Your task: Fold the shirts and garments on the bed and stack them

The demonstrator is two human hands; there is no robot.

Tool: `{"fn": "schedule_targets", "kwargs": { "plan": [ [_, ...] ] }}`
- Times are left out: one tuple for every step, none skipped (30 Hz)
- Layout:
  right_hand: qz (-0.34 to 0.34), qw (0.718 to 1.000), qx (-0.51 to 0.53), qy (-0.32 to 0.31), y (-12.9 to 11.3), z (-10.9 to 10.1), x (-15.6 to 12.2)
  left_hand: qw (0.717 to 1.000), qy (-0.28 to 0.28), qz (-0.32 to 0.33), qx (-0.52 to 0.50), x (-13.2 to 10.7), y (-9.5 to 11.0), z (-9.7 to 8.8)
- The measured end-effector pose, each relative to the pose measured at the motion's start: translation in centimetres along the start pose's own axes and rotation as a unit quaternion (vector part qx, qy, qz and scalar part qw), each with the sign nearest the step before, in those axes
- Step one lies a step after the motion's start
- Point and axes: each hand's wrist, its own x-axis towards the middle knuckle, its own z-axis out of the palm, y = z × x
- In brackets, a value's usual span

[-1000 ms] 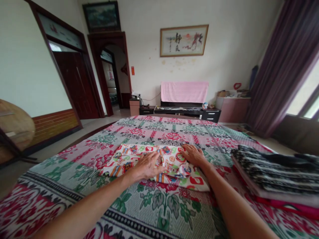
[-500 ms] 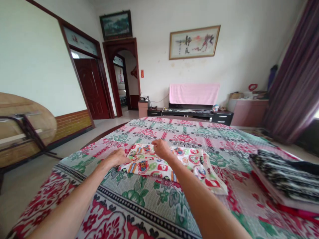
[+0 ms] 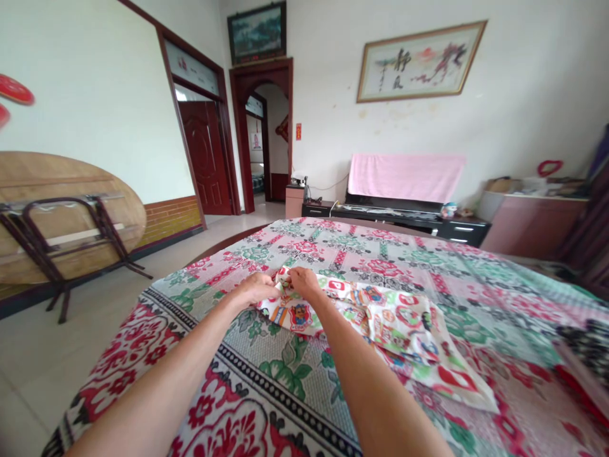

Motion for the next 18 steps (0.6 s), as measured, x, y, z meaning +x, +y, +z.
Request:
{"fn": "schedule_targets", "kwargs": {
  "plan": [
    [0.014,0.999,0.039,-0.006,0.0,-0.2,-0.1,0.998,-0.008,0.006,-0.056,-0.2,0.2,0.1],
    [0.029,0.997,0.077,-0.011,0.0,-0.5,-0.3,0.993,-0.016,0.015,-0.112,-0.3,0.3,0.2],
    [0.042,0.993,0.109,-0.016,0.0,-0.7,-0.5,0.986,-0.027,0.025,-0.162,-0.4,0.4,0.4],
    [0.052,0.989,0.138,-0.019,-0.1,-1.0,-0.7,0.978,-0.038,0.035,-0.201,-0.5,0.5,0.6],
    [0.059,0.985,0.161,-0.021,-0.1,-1.3,-0.9,0.971,-0.049,0.044,-0.228,-0.5,0.6,0.8],
    [0.066,0.981,0.184,-0.022,-0.2,-1.6,-1.0,0.967,-0.057,0.054,-0.243,-0.5,0.6,1.1],
    [0.073,0.976,0.205,-0.024,-0.2,-1.8,-1.1,0.964,-0.061,0.067,-0.250,-0.4,0.6,1.5],
    [0.078,0.972,0.219,-0.029,-0.2,-2.0,-1.1,0.963,-0.062,0.081,-0.248,-0.3,0.7,1.8],
    [0.082,0.970,0.225,-0.035,-0.2,-2.2,-1.1,0.965,-0.059,0.096,-0.239,-0.1,0.7,2.2],
    [0.087,0.970,0.223,-0.040,-0.2,-2.3,-1.0,0.967,-0.053,0.111,-0.223,0.0,0.7,2.5],
    [0.092,0.971,0.215,-0.041,-0.1,-2.3,-0.9,0.970,-0.044,0.127,-0.202,0.1,0.8,2.8],
    [0.097,0.974,0.202,-0.037,0.1,-2.4,-0.8,0.973,-0.034,0.139,-0.179,0.1,0.9,3.0],
    [0.101,0.977,0.188,-0.028,0.3,-2.5,-0.7,0.976,-0.024,0.152,-0.157,0.1,1.0,3.1],
    [0.107,0.978,0.179,-0.014,0.5,-2.7,-0.7,0.977,-0.015,0.163,-0.136,-0.1,1.2,3.1],
    [0.113,0.978,0.177,0.002,0.8,-2.9,-0.7,0.978,-0.010,0.172,-0.119,-0.3,1.4,3.1],
    [0.116,0.977,0.176,0.016,1.0,-3.2,-0.8,0.977,-0.009,0.182,-0.107,-0.5,1.8,3.0],
    [0.117,0.977,0.177,0.028,1.3,-3.7,-1.0,0.976,-0.014,0.192,-0.100,-0.9,2.2,2.9],
    [0.117,0.976,0.180,0.038,1.6,-4.2,-1.2,0.975,-0.023,0.200,-0.098,-1.3,2.7,2.8]
  ]
}}
